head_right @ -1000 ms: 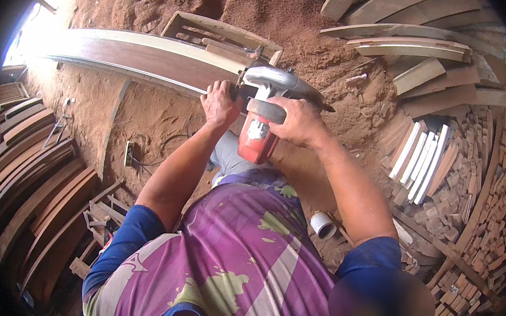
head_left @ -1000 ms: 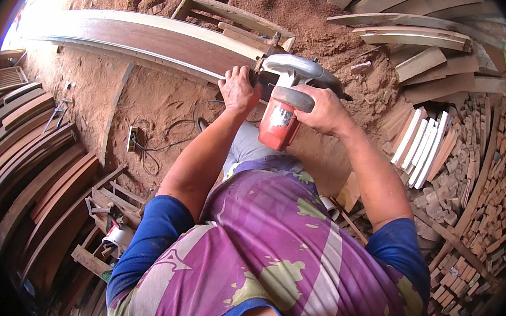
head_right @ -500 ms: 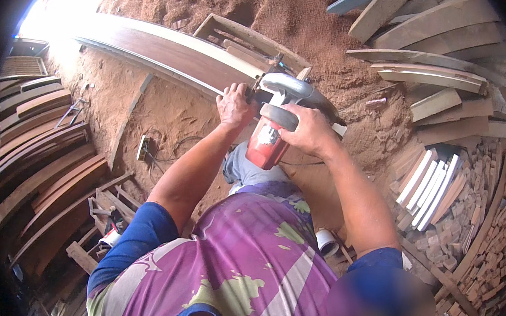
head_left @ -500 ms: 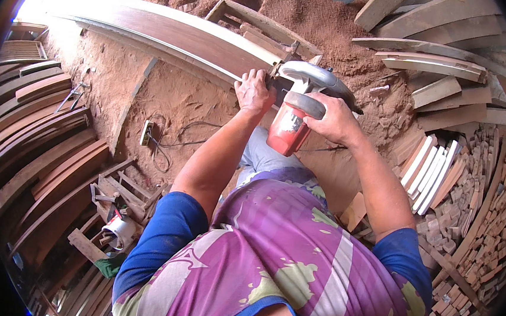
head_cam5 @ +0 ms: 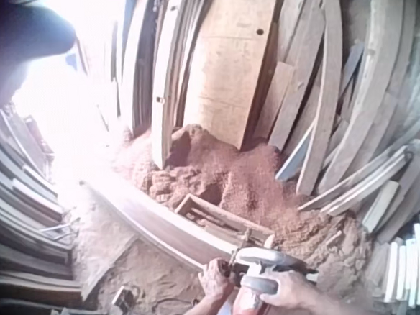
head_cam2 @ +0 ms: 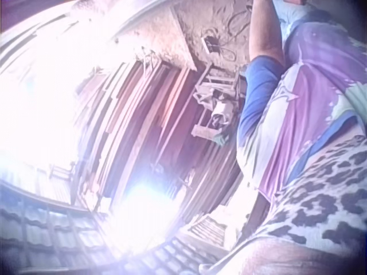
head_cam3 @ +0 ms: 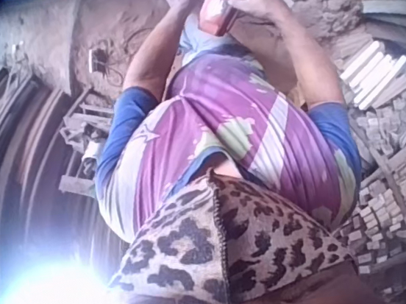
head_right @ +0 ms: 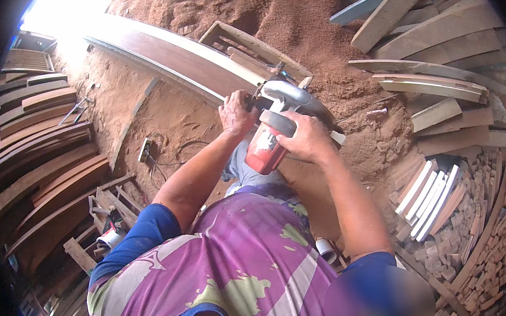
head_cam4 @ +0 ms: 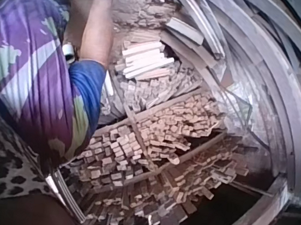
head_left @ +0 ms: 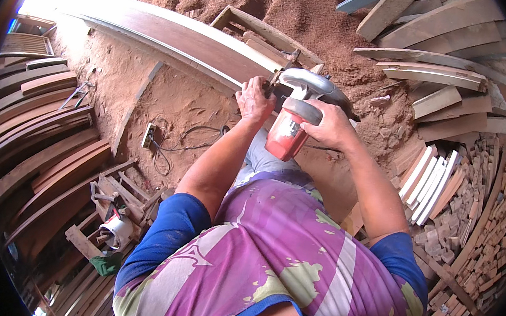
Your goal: The person prepares and cuts a long piece of lumber. They first plug in a power cord, then use a circular saw to trim the end of a board, and later use a power planer on the surface of the wood before moving the board into storage.
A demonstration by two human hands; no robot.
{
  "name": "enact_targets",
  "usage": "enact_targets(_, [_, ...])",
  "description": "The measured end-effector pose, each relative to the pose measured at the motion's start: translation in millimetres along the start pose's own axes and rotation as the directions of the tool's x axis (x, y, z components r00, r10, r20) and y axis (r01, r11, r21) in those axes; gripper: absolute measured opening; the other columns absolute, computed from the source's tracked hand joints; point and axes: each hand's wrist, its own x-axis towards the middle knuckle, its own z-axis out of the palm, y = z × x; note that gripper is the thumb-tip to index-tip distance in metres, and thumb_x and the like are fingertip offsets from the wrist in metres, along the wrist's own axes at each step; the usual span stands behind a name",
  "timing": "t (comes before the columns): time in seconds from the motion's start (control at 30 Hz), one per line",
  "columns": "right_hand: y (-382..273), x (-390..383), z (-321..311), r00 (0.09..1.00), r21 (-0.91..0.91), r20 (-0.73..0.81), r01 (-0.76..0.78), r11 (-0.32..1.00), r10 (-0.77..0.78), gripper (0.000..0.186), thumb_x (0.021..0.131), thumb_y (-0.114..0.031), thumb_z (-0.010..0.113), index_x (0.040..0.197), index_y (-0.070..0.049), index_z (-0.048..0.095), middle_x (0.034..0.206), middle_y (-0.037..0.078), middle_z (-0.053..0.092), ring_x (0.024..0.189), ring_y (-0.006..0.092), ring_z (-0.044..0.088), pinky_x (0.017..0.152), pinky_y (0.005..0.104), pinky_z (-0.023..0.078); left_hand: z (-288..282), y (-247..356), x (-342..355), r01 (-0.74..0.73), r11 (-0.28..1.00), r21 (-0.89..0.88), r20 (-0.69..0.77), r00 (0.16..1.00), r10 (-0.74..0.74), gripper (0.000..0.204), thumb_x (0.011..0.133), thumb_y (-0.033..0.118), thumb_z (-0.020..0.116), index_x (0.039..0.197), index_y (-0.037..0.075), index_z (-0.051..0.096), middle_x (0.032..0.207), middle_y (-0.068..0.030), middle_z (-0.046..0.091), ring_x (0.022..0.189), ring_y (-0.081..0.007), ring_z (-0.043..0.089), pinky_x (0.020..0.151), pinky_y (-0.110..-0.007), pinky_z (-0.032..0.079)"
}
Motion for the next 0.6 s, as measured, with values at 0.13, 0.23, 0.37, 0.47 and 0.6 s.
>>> enact_targets(0.13, [1.1, 1.1, 1.4, 1.000, 0.032, 0.000, 0.030, 0.999, -0.030, 0.051, 0.070, -0.027, 0.072, 0.114, -0.004, 0.062, 0.100, 0.023, 0.066, 0.096, 0.0374, 0.064, 0.086, 0.0420, 0.051, -6.0, 1.1, 0.3, -0.027, 0.999, 0.020, -0.008, 1.000, 0.027, 0.044, 0.068, 0.025, 0.069, 0.110, 0.014, 0.059, 0.109, -0.0055, 0.060, 0.110, -0.0253, 0.052, 0.090, -0.043, 0.038])
enact_targets(0.23, [-0.2, 1.6, 0.2, 0.997, 0.035, -0.034, 0.069, 0.997, -0.068, 0.047, 0.070, -0.022, 0.072, 0.111, -0.001, 0.061, 0.096, 0.023, 0.067, 0.093, 0.0366, 0.066, 0.083, 0.0405, 0.051, -6.2, 1.2, 2.7, -0.035, 0.999, 0.035, 0.005, 0.999, 0.035, 0.043, 0.068, 0.027, 0.069, 0.109, 0.013, 0.062, 0.109, -0.0056, 0.060, 0.109, -0.0253, 0.053, 0.090, -0.043, 0.038])
enact_targets(0.37, [-5.0, 4.5, -1.5, 0.998, 0.048, -0.025, 0.066, 0.997, -0.065, 0.047, 0.071, -0.021, 0.071, 0.112, -0.001, 0.061, 0.097, 0.023, 0.067, 0.093, 0.0362, 0.065, 0.084, 0.0404, 0.051, -6.4, -2.0, 5.1, -0.050, 0.997, 0.057, -0.007, 0.999, 0.051, 0.042, 0.068, 0.029, 0.069, 0.107, 0.013, 0.063, 0.109, -0.0053, 0.060, 0.108, -0.0257, 0.053, 0.090, -0.043, 0.038])
enact_targets(0.47, [-10.6, 8.9, -3.2, 1.000, 0.050, 0.020, -0.005, 0.999, 0.004, 0.050, 0.070, -0.025, 0.071, 0.115, -0.005, 0.062, 0.104, 0.022, 0.066, 0.098, 0.0378, 0.063, 0.088, 0.0425, 0.050, -8.5, -4.1, 9.2, -0.066, 0.994, 0.082, -0.012, 0.998, 0.067, 0.042, 0.069, 0.029, 0.068, 0.107, 0.013, 0.063, 0.109, -0.0051, 0.061, 0.108, -0.0262, 0.053, 0.090, -0.044, 0.037])
enact_targets(0.6, [-14.2, 11.4, -1.8, 0.999, 0.074, -0.027, 0.046, 0.996, -0.044, 0.049, 0.070, -0.025, 0.070, 0.115, -0.006, 0.062, 0.101, 0.022, 0.066, 0.096, 0.0380, 0.063, 0.087, 0.0429, 0.051, -12.8, -4.5, 13.9, -0.050, 0.995, 0.089, -0.005, 0.999, 0.051, 0.042, 0.070, 0.030, 0.068, 0.108, 0.013, 0.063, 0.110, -0.0055, 0.060, 0.109, -0.0267, 0.052, 0.090, -0.044, 0.037])
